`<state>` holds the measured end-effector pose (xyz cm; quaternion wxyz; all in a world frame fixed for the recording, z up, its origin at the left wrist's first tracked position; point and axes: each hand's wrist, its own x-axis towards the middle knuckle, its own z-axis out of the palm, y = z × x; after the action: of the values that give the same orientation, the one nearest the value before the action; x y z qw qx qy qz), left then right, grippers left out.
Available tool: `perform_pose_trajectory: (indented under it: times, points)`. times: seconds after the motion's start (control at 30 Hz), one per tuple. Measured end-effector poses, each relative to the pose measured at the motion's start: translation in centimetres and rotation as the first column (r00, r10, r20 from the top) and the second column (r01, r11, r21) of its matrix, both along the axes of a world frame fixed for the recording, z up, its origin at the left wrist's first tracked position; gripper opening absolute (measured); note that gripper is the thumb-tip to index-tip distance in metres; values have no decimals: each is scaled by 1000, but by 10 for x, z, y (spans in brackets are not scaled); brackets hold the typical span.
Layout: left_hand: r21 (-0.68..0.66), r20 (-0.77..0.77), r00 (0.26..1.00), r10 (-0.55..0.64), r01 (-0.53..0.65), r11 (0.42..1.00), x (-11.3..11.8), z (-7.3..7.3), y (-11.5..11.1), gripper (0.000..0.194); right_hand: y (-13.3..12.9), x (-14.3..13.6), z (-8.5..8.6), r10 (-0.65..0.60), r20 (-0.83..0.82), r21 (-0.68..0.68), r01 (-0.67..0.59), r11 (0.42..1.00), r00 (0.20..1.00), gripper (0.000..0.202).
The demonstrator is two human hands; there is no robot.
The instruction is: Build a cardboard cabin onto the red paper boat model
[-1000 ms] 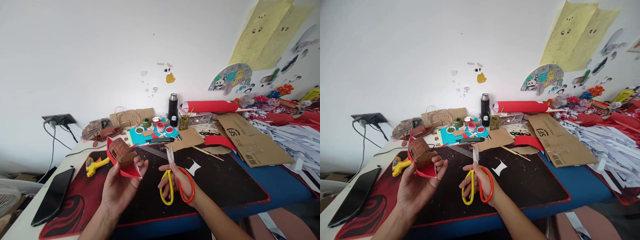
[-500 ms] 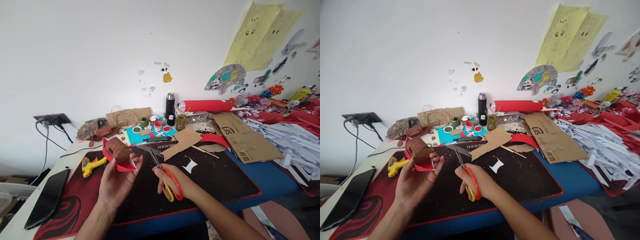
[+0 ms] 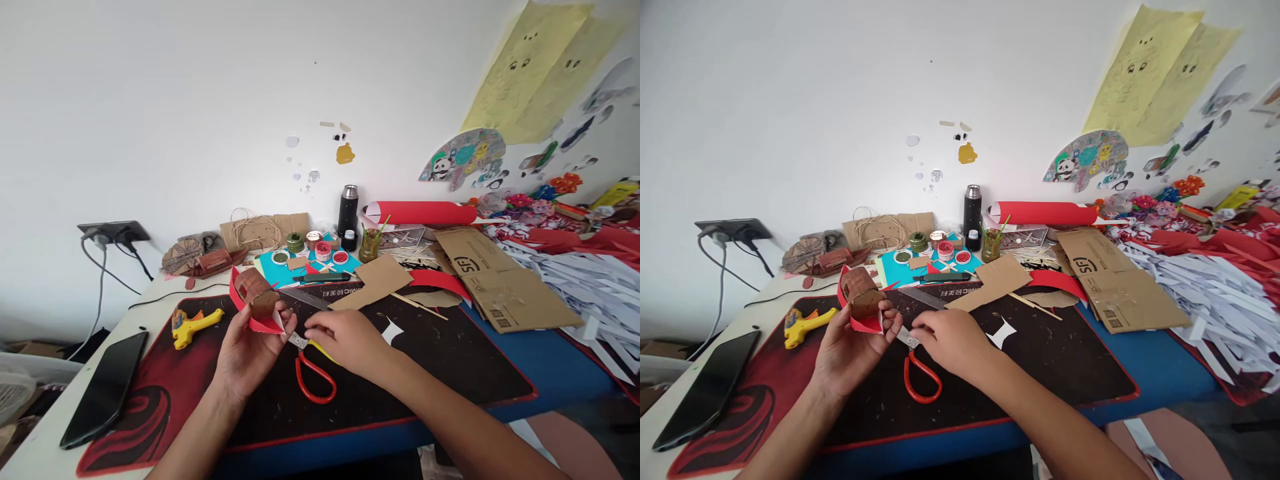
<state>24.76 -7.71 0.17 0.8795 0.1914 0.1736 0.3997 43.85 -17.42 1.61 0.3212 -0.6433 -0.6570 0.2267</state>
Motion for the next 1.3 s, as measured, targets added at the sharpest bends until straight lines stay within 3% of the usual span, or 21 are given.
perform_pose_trajectory:
  times: [0.17, 0.4, 0.53, 0.73, 0.93, 1.17, 1.3]
  points:
    - [20, -17, 994, -104, 104, 994, 4, -12, 7, 31, 13, -4, 6, -109, -374, 94, 155, 984, 921, 21]
    - [83, -58, 980, -191, 196, 977, 22, -4, 24, 28, 47, -9, 1, -63, -527, 167, 176, 970, 847, 20]
    - [107, -62, 972, -227, 232, 967, 31, -1, 39, 26, 67, -6, -1, -27, -528, 196, 153, 969, 849, 20]
    - [73, -41, 969, -243, 245, 967, 33, -18, 51, 36, 80, 4, -16, -85, -504, 235, 231, 944, 859, 17]
    - [48, -54, 963, -266, 268, 962, 33, -25, 49, 36, 80, 5, -36, -38, -532, 281, 218, 935, 846, 10]
    - [63, -88, 944, -319, 325, 944, 36, -27, 45, 34, 71, 11, -39, -40, -483, 282, 198, 939, 875, 8]
    - [53, -101, 952, -288, 295, 954, 36, -29, 43, 32, 69, 16, -41, -47, -432, 274, 180, 945, 901, 7]
